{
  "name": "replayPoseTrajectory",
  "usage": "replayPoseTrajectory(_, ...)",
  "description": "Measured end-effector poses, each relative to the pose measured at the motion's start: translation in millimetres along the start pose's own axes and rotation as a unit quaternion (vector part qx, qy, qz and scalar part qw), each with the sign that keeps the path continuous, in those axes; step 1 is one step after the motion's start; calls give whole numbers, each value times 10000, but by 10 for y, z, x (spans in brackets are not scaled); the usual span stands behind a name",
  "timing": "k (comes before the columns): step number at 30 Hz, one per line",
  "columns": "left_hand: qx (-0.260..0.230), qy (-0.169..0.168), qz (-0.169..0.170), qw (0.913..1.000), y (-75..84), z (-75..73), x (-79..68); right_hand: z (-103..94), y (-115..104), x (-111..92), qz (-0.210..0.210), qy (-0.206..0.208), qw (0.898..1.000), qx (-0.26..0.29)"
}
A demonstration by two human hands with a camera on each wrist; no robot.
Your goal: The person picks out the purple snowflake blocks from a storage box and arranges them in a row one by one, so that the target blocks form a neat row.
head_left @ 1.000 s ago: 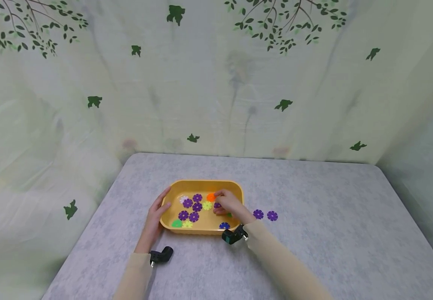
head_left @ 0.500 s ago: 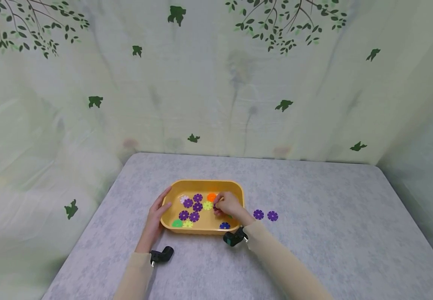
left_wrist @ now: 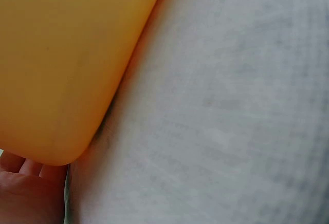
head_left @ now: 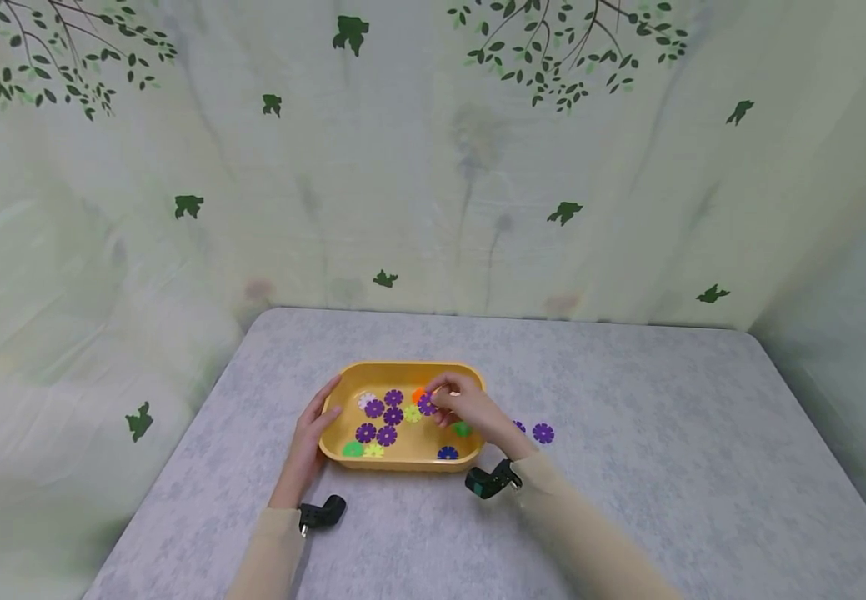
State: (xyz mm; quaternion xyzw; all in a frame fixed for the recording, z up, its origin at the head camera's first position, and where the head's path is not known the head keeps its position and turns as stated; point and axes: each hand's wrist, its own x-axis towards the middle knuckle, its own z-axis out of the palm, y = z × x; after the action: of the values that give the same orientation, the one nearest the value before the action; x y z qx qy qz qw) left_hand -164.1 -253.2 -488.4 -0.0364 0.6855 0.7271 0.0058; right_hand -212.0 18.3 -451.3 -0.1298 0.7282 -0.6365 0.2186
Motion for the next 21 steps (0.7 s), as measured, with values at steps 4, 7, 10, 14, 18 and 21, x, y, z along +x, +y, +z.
replayPoseTrajectory(4, -66, 29, 28, 10000, -108, -38, 49, -162, 30, -56, -135, 75, 9997, 191)
replayPoseTrajectory(7, -20, 58, 83, 9999, -181, -59, 79, -307, 86, -99, -137, 221, 9993, 274)
replayPoseTrajectory(10, 48, 56, 145, 9999, -211, -65, 88, -472, 154, -160, -125, 429, 9986, 289)
replayPoseTrajectory(14, 78, 63, 169, 9998, -213, -62, 91, -710, 259, -277, -108, 684, 9973, 235)
replayPoseTrajectory(18, 72, 80, 140, 9998, -207, -59, 89, -944, 401, -415, -102, 844, 9962, 188)
replayPoseTrajectory(21, 39, 70, 121, 9999, -210, -61, 91, -1085, 458, -553, -32, 948, 9954, 159)
